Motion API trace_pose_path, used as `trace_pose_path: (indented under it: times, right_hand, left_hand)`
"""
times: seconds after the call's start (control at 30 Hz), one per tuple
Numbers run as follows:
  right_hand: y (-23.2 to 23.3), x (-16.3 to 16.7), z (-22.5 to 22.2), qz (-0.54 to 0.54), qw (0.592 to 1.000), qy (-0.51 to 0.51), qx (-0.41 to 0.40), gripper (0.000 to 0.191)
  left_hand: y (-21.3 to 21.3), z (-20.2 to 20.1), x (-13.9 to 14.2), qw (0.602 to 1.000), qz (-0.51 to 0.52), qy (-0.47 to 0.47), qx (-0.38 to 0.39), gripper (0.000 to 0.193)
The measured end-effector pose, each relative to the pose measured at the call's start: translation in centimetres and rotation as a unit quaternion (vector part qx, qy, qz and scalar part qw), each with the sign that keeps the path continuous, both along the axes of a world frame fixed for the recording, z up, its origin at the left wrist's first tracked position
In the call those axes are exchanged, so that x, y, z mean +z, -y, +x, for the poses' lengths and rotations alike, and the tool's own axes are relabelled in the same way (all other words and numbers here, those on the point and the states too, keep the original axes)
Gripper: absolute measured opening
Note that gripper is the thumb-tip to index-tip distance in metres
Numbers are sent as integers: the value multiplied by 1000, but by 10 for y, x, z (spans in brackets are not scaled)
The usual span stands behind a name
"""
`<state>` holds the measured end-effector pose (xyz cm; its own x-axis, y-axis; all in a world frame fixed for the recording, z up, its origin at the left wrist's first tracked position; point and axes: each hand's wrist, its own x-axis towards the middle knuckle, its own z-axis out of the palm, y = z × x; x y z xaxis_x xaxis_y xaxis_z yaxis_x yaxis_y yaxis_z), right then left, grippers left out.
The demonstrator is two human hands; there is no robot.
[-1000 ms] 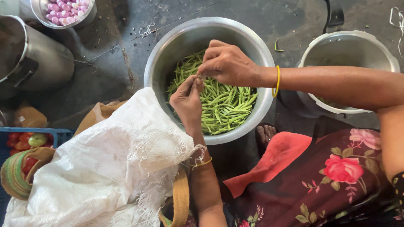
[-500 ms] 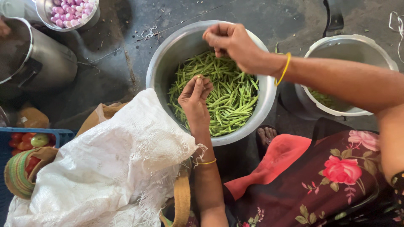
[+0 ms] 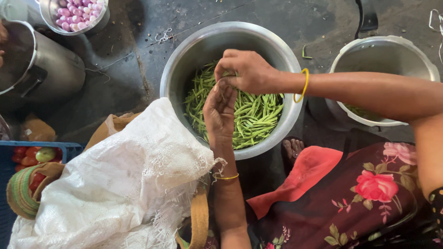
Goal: The person sits on the floor and snaps green beans by hand, breaking them into smaller pieces and placing them into a metal pot. The hands repeatedly pick beans from a large bowl, snap them, and drop the pieces into the pot.
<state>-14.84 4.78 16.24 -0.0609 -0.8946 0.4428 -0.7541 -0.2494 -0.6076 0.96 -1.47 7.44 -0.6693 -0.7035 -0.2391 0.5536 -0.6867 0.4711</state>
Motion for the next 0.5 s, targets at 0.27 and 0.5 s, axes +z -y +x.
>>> trace_pose_path:
  times: [0.27,0.5]
  right_hand:
    - [-19,-5,24,61,985,-152,56,21]
    - [-9,1,1,-78,981,-172,33,27]
  left_hand:
    - [30,23,-4,993,-35,-6,109,20]
    - [15,13,3,933,-324,140,70,29]
